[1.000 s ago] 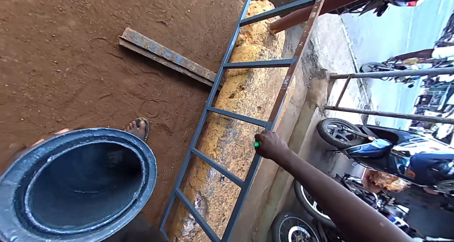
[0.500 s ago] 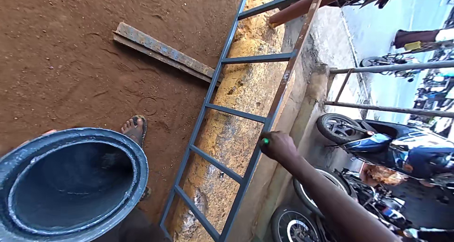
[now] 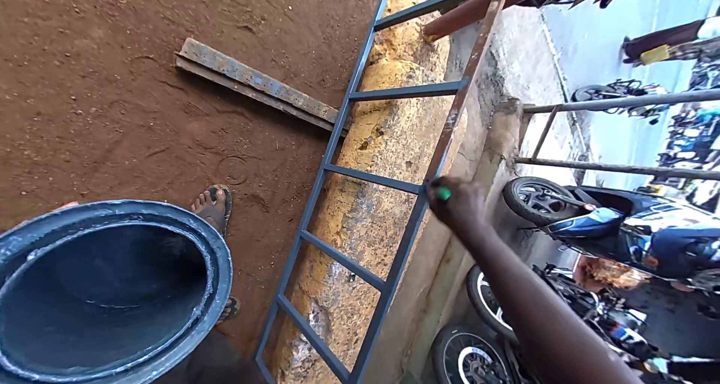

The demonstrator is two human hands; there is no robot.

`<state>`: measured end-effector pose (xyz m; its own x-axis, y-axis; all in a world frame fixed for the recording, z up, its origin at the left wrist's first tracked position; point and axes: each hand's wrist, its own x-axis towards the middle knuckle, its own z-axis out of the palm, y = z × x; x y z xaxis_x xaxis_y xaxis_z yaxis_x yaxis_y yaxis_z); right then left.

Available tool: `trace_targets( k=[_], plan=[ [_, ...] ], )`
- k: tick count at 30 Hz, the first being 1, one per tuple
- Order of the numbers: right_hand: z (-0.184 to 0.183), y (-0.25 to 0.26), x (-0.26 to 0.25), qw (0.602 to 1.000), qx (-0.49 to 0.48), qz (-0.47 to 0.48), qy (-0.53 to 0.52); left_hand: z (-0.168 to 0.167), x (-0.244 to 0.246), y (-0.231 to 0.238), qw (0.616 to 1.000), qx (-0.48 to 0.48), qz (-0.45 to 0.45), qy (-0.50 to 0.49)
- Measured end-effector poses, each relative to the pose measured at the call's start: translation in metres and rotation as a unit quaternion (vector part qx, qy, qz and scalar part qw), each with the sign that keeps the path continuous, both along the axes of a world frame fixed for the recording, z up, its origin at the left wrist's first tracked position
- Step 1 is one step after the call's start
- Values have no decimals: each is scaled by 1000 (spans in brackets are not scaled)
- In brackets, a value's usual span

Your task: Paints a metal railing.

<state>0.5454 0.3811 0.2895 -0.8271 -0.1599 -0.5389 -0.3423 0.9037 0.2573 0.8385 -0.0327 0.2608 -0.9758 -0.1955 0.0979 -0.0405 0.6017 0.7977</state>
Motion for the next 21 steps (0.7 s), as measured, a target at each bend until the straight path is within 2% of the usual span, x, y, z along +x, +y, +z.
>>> trace_targets(
  k=[1, 3, 5, 6, 9, 11, 13, 15, 17, 18, 20, 21],
  plan=[
    [-4, -2, 23, 996, 53, 6, -78, 0, 0, 1, 1000, -8, -4, 16],
    [-17, -8, 65, 960, 143, 6, -241, 2, 1, 1, 999, -27, -6, 29],
    [-25, -21, 67, 934, 159, -27, -318, 3, 1, 1, 1000, -19, 10, 6],
    [-26, -23, 51, 941, 146, -45, -303, 4, 2, 1, 1000, -2, 22, -16],
    [-27, -24, -16, 978, 121, -74, -151, 4, 5, 2, 996, 41, 52, -54],
    [-28, -31, -33, 987, 121, -64, -84, 5, 4, 1, 995, 44, 56, -70],
    [-27, -42, -20, 988, 126, -29, -80, 7, 5, 2, 986, 68, 91, -126],
    [-27, -46, 3, 979, 152, 0, -137, 4, 11, 3, 984, 73, 110, -118],
    [-25, -49, 20, 967, 173, 14, -188, -11, 28, -5, 995, 52, 57, -64],
    [-22, -47, 20, 972, 157, 14, -177, -16, 35, -9, 997, 54, 28, -56],
    [-16, -34, 24, 981, 123, 11, -147, 0, 19, 2, 984, 127, 85, -88],
    [-15, -26, 34, 977, 133, 7, -165, 6, 12, 5, 983, 126, 95, -91]
  ],
)
